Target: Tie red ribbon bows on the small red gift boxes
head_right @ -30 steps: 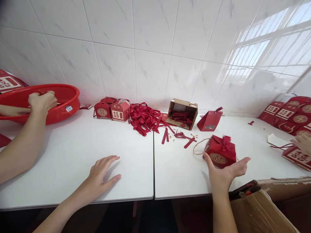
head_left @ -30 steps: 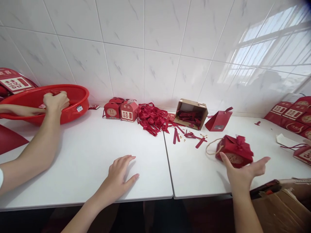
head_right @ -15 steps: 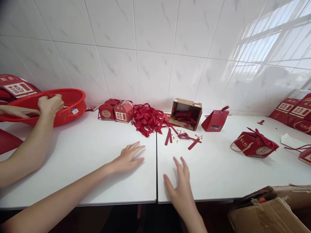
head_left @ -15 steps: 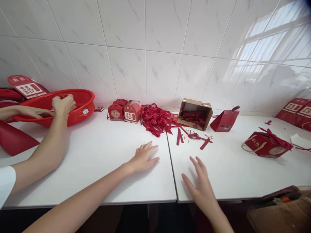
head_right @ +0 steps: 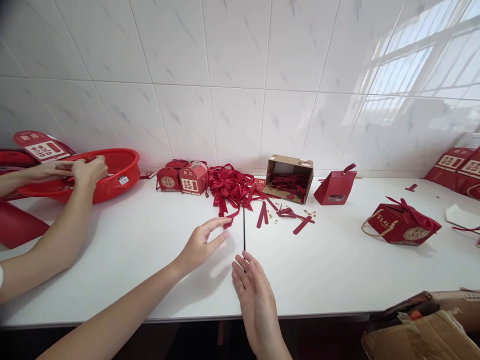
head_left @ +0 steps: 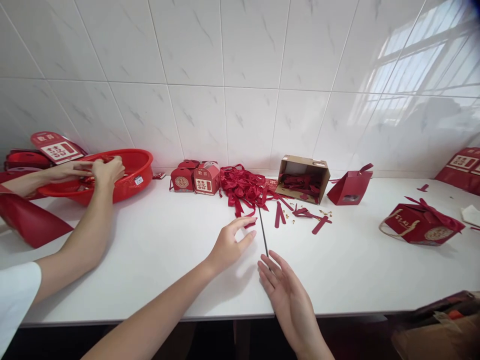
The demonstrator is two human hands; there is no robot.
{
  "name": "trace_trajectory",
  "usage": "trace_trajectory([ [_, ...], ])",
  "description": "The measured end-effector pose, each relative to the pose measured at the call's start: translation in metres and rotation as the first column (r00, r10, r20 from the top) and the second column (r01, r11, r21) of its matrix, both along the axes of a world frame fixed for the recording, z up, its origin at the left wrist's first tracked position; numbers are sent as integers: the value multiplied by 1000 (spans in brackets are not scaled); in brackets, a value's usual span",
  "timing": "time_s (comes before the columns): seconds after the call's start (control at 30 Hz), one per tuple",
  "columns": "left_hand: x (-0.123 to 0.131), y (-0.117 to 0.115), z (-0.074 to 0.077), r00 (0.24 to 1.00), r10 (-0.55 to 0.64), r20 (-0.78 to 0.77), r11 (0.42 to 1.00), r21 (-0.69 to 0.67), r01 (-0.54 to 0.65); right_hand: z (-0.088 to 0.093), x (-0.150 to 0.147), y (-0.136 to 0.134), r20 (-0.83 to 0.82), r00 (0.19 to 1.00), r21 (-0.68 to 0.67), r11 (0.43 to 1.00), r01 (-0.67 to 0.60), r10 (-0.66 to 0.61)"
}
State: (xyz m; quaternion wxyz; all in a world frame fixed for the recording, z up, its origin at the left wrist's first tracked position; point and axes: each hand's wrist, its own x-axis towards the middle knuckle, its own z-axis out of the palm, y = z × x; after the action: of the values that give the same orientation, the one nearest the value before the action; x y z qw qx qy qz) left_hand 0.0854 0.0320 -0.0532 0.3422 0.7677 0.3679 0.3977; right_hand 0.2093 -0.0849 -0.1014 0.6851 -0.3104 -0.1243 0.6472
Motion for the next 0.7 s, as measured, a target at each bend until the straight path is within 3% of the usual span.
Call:
trace_trajectory([
  [0.13,-20,-49,13,982,33,186,987,-163,-3,8,-5,4,-149,980,60,991,-122,129],
  [0.27,-35,-79,11,984,-5,177,949,-310,60,18,-10,4,-225,942,109,967,-228,248],
  [0.37,-42,-89,8,982,-53,179,930,-350,114,18,-11,0,-180,943,81,959,-270,281],
  [0.5,-45,-91,6,962,45,270,940,-336,50,14,-11,-8,4,991,75,988,-135,136],
  [0.7,-42,-96,3,959,76,272,960,-281,4,22,-18,-19,141,954,123,951,-283,265],
])
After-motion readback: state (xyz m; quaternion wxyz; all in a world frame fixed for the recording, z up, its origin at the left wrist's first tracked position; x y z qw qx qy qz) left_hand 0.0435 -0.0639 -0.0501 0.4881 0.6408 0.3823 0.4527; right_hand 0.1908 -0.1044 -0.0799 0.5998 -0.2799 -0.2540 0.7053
